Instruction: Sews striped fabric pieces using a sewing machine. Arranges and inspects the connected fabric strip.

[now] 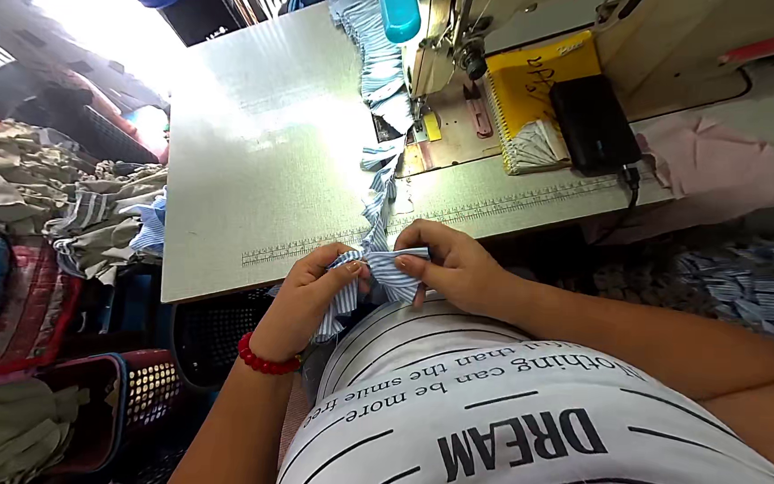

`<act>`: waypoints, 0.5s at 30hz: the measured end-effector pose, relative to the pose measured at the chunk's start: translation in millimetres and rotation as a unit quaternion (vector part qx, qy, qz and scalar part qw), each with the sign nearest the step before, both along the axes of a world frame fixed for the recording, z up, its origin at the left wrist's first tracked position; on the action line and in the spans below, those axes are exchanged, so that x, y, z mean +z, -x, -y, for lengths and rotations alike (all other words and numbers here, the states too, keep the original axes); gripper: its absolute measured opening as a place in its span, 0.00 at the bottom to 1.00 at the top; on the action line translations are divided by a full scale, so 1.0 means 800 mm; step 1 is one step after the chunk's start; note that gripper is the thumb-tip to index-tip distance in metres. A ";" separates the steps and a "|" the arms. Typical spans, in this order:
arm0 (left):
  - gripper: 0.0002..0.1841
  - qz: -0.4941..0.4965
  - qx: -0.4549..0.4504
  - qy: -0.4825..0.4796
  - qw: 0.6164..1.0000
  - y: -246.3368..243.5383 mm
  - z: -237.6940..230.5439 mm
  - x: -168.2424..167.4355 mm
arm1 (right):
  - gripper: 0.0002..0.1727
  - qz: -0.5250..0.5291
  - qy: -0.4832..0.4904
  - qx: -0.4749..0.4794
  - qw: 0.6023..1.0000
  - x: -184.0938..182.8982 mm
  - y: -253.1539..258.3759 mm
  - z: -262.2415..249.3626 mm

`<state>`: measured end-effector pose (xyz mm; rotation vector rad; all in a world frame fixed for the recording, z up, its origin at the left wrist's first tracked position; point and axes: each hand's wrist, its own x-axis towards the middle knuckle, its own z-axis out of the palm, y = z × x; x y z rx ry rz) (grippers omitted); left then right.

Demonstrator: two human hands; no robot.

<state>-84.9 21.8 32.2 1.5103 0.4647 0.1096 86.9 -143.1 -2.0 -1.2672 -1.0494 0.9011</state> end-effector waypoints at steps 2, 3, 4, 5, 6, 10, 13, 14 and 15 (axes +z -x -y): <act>0.16 -0.028 -0.005 0.088 0.996 0.001 0.003 -0.002 | 0.06 -0.076 0.066 0.042 0.994 -0.003 -0.003 0.003; 0.21 -0.048 -0.004 0.134 0.990 0.002 0.004 -0.006 | 0.08 -0.090 0.080 0.058 0.991 -0.005 -0.005 0.005; 0.25 -0.064 0.001 0.175 0.983 0.003 0.005 -0.011 | 0.10 -0.099 0.082 0.069 0.989 -0.007 -0.005 0.007; 0.26 -0.075 0.011 0.203 0.976 0.003 0.007 -0.016 | 0.10 -0.106 0.077 0.075 0.989 -0.008 -0.006 0.009; 0.24 -0.081 0.017 0.219 0.972 0.003 0.008 -0.020 | 0.10 -0.109 0.075 0.078 0.988 -0.009 -0.007 0.010; 0.09 -0.065 0.003 0.105 0.992 0.002 0.014 -0.026 | 0.11 -0.021 0.089 0.068 0.994 -0.008 -0.006 0.012; 0.05 -0.041 0.059 -0.119 0.990 0.000 0.022 -0.028 | 0.12 0.236 0.047 0.004 0.971 -0.015 -0.002 0.014; 0.05 -0.036 0.070 -0.184 0.980 0.000 0.022 -0.029 | 0.13 0.315 0.009 -0.039 0.948 -0.018 -0.001 0.014; 0.05 -0.031 0.071 -0.238 0.968 0.001 0.021 -0.029 | 0.13 0.372 -0.025 -0.079 0.925 -0.020 -0.002 0.013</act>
